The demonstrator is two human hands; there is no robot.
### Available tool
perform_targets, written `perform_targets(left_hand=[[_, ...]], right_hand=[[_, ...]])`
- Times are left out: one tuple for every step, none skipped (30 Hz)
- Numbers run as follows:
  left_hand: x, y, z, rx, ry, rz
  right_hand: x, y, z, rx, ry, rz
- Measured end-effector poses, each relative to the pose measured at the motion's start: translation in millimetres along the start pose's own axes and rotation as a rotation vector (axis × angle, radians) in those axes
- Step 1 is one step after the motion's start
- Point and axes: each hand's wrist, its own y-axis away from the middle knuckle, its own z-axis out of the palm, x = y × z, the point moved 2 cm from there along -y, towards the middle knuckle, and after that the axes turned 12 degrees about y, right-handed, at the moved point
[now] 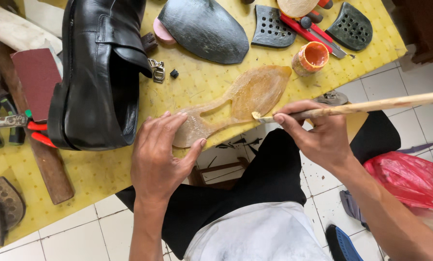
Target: The person sands a shoe insole with sandpaper, then uses a brush to apply glue from a container onto the insole. The person handles the insole and a black shoe on a cluttered workbench.
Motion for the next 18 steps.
perform_targets(left_hand=[[0, 1, -1, 0.001, 0.009, -0.001], [1, 3, -2, 0.000, 0.003, -0.004], [2, 4, -4, 0.001, -0.004, 0.012], [3, 1, -3, 0.007, -0.005, 0.038], [3, 2, -2, 0.010, -0.005, 0.046], [3, 2, -2, 0.011, -0.003, 0.032], [2, 3, -1, 0.012, 0.000, 0.017], [3, 3, -1, 0.015, -0.005, 0.022], [3, 3, -1, 0.012, -0.004, 0.019], [3, 2, -1, 0.010, -0.003, 0.017], [2, 2, -2, 0.014, -0.009, 0.023], [2, 2, -3, 0.012, 0.004, 0.019], [2, 2, -2, 0.010, 0.017, 0.016], [-1, 4, 1, 0.012, 0.017, 0.021], [-4, 6, 4, 0.048, 0.029, -0.009], [-7, 7, 7, 0.082, 0.042, -0.036], [-5, 7, 7, 0.083, 0.043, -0.026], [-5, 7, 6, 0.084, 0.054, -0.033]], right_hand=[[-1, 2, 2, 0.010, -0.132, 0.092], [-1, -5, 3, 0.008, -0.138, 0.091], [-1, -13, 2, 0.093, -0.129, 0.094], [-1, -22, -2, 0.189, -0.113, 0.094], [-1, -29, 2, 0.197, -0.112, 0.089], [-1, -36, 6, 0.216, -0.055, 0.021], [-2, -43, 10, 0.234, 0.002, -0.046], [-6, -42, 17, 0.239, -0.002, -0.051], [-10, -42, 25, 0.173, 0.057, -0.087], [-14, -42, 33, 0.109, 0.115, -0.123], [-19, -43, 30, 0.115, 0.112, -0.129], [-23, -42, 28, 0.074, 0.086, -0.170], [-28, -41, 25, 0.034, 0.060, -0.213], [-18, -48, 25, 0.039, 0.062, -0.215], [-8, -55, 23, 0.186, 0.092, -0.208], [1, -61, 19, 0.336, 0.122, -0.202], [2, -59, 23, 0.345, 0.125, -0.204], [4, -58, 28, 0.283, 0.125, -0.196]])
